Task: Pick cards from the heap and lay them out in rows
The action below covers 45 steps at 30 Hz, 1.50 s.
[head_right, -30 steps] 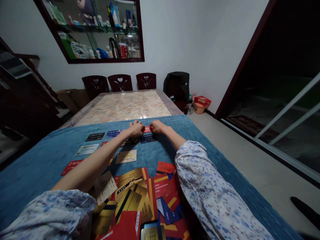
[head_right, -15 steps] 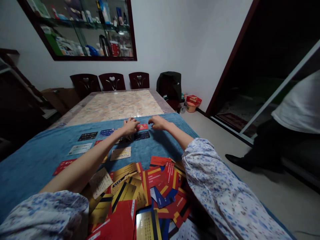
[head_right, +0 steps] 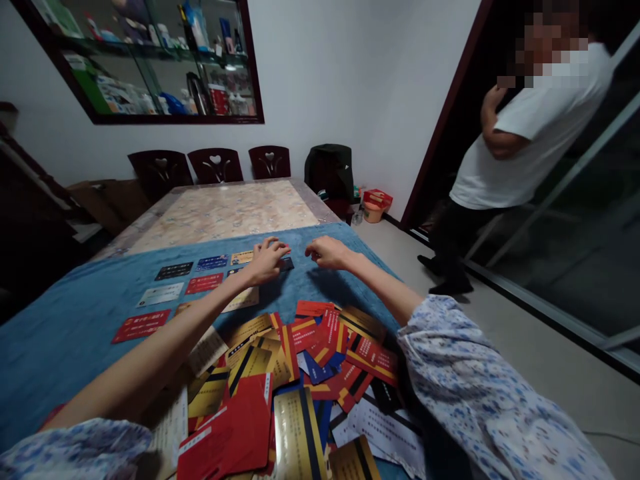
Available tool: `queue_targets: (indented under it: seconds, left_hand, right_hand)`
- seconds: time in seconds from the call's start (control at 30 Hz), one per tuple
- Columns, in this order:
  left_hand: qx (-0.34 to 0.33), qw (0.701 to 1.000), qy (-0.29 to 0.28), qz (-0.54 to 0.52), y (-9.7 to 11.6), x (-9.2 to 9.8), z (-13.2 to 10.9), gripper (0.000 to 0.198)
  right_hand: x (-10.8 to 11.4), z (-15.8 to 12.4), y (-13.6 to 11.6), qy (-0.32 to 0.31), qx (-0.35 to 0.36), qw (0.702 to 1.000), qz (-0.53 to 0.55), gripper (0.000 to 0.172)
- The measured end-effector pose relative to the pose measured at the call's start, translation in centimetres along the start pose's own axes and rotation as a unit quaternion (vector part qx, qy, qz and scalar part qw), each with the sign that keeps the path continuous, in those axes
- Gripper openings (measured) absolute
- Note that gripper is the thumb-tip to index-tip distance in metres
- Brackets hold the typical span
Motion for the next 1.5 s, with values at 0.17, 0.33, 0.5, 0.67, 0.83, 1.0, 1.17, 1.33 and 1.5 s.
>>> queue_targets:
  seconds: [0.17,0.33,0.5,0.67,0.83,1.0,1.17,1.33,1.5]
  left_hand:
    - [-0.048,0.999,-0.007,-0.014,3.8,0.5,-1.6,0.044]
    - [-0.113,0.993,-0.005,-0.026,7.3,0.4,-3.0,0.043]
    - [-0.174,0.984,-0.003,-0.039,10.4,0.0,-4.1,0.039]
    - [-0.218,0.973,-0.026,-0.069,13.3,-0.4,-4.8,0.036]
    - [-0.240,0.965,-0.061,-0.090,15.1,-1.1,-5.0,0.032]
    - [-0.248,0.960,-0.077,-0.103,15.6,-1.8,-4.9,0.030]
    - [-0.243,0.961,-0.078,-0.103,15.6,-1.9,-4.8,0.027]
    - [-0.241,0.963,-0.071,-0.092,15.6,-1.8,-4.8,0.023]
    - [-0.238,0.964,-0.055,-0.100,15.4,-1.9,-4.9,0.023]
  right_hand:
    - [-0.1,-2.9,0.1,-0.001,-0.030,0.999,-0.015,0.036]
    - [-0.3,-6.5,-0.1,-0.010,-0.061,0.998,-0.027,0.031]
    - [-0.6,-10.6,-0.5,0.004,-0.092,0.995,-0.022,0.032]
    - [-1.5,-14.7,-0.9,0.011,-0.118,0.993,-0.025,0.028]
    - [-1.9,-17.7,-1.9,0.033,-0.139,0.990,-0.018,0.022]
    - [-1.9,-18.6,-3.1,-0.002,-0.158,0.987,-0.026,0.022]
    - [-2.3,-19.1,-3.0,-0.040,-0.160,0.986,0.001,0.023]
    - [-3.1,-19.7,-2.2,-0.036,-0.147,0.987,0.050,0.027]
    - [-3.6,-19.9,-2.0,-0.019,-0.140,0.987,0.079,0.030]
Point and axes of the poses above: each hand's wrist, its own z-axis towards the middle knuckle, its own x-axis out of the back of the hand, y = z × x, the point moved 4 cm from there along z, towards the middle knuckle, and after that the axes turned 3 degrees about -x, right-handed, at the moved point
